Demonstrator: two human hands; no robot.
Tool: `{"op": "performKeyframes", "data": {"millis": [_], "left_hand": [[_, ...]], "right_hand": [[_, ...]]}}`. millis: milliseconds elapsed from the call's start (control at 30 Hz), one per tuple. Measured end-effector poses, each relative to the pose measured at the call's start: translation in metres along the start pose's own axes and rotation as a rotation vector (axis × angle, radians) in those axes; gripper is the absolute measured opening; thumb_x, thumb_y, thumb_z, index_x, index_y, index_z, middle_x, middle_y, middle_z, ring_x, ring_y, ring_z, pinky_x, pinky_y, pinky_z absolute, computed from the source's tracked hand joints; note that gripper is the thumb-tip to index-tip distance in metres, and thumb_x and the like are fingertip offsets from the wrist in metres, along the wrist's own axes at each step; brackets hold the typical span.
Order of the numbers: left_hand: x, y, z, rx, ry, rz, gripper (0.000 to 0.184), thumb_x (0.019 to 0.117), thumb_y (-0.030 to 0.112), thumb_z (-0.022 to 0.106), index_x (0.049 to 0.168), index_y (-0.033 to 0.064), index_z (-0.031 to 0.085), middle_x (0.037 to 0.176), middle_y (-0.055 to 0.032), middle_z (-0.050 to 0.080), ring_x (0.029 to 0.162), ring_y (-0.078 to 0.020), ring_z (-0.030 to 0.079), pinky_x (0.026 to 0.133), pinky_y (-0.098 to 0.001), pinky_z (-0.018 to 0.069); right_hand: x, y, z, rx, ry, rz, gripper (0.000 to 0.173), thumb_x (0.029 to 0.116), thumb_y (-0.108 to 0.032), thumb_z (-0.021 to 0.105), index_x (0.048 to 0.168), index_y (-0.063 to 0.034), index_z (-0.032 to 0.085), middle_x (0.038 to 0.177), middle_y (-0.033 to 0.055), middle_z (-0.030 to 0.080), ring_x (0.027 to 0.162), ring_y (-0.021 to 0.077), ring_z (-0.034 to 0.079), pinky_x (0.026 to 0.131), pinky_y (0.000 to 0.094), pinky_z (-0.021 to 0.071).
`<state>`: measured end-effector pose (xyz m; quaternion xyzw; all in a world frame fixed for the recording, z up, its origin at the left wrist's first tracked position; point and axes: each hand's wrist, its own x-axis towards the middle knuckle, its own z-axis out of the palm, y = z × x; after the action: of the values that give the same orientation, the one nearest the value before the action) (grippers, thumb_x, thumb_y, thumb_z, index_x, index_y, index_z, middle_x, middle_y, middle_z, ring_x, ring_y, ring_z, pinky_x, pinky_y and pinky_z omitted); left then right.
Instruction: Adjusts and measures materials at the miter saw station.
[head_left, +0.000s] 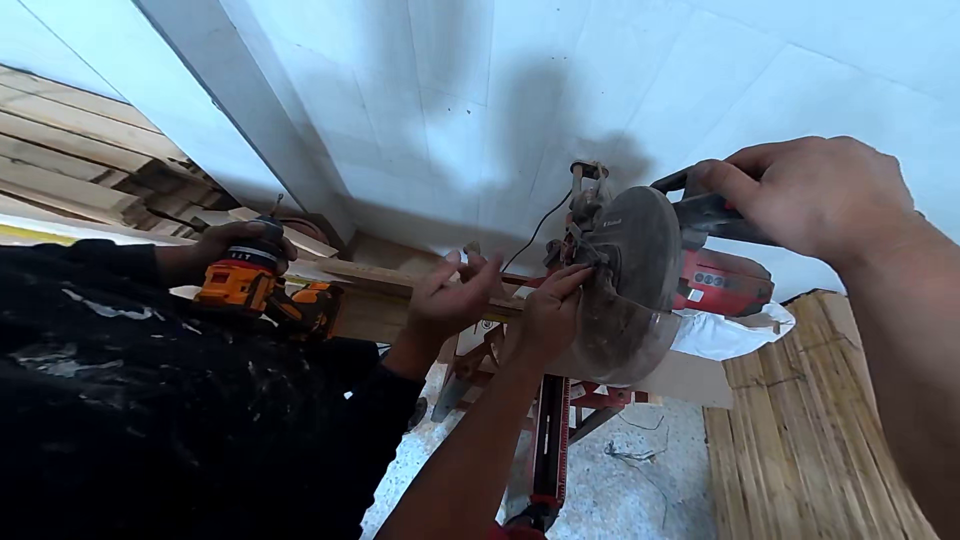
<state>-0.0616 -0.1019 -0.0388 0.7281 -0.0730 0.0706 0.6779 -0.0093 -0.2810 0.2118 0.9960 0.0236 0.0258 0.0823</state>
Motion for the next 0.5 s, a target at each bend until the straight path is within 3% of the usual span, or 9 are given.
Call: {"op": "performKeyframes", "data": {"millis": [100, 300, 433, 500], "left_hand": [[-0.002, 0.001, 0.001, 0.003, 0.006, -0.015, 0.035, 0.1039, 0.006, 0.052, 0.131, 0.0156, 0.072, 0.139, -0.0059, 0.062, 0.128, -0.0144, 0.058, 0.107, -0.0379, 0.0505], [-0.006, -0.006, 0.0, -0.126, -0.04, -0.099, 0.036, 0.1068, 0.014, 0.052, 0.138, 0.0222, 0.067, 0.14, -0.0046, 0.06, 0.129, -0.0155, 0.056, 0.107, -0.0396, 0.0497], [-0.019, -0.021, 0.005, -0.319, 0.073, -0.155, 0.038, 0.1059, 0.01, 0.051, 0.142, 0.012, 0.063, 0.139, -0.0057, 0.064, 0.126, -0.015, 0.062, 0.108, -0.0379, 0.0519], [-0.035, -0.029, -0.002, -0.313, 0.091, -0.205, 0.038, 0.1066, 0.012, 0.051, 0.143, 0.0135, 0.061, 0.136, -0.0038, 0.067, 0.122, -0.0142, 0.065, 0.106, -0.0375, 0.0548]], "right_hand": [[0.002, 0.0, 0.0, 0.005, -0.009, 0.005, 0.081, 0.0946, -0.082, 0.019, 0.105, -0.0236, 0.074, 0.095, 0.0194, 0.071, 0.097, 0.0469, 0.067, 0.068, 0.0709, 0.0445], [0.002, 0.001, 0.001, -0.008, 0.004, -0.004, 0.086, 0.0935, -0.084, 0.015, 0.105, -0.0236, 0.074, 0.095, 0.0193, 0.072, 0.097, 0.0464, 0.068, 0.068, 0.0719, 0.0444], [0.0, 0.001, 0.001, -0.003, 0.008, -0.005, 0.087, 0.0921, -0.085, 0.013, 0.104, -0.0244, 0.074, 0.094, 0.0193, 0.072, 0.097, 0.0477, 0.067, 0.068, 0.0717, 0.0435], [-0.001, 0.001, 0.001, -0.001, 0.005, 0.001, 0.088, 0.0919, -0.085, 0.013, 0.104, -0.0243, 0.074, 0.095, 0.0198, 0.072, 0.098, 0.0477, 0.067, 0.068, 0.0721, 0.0435]]}}
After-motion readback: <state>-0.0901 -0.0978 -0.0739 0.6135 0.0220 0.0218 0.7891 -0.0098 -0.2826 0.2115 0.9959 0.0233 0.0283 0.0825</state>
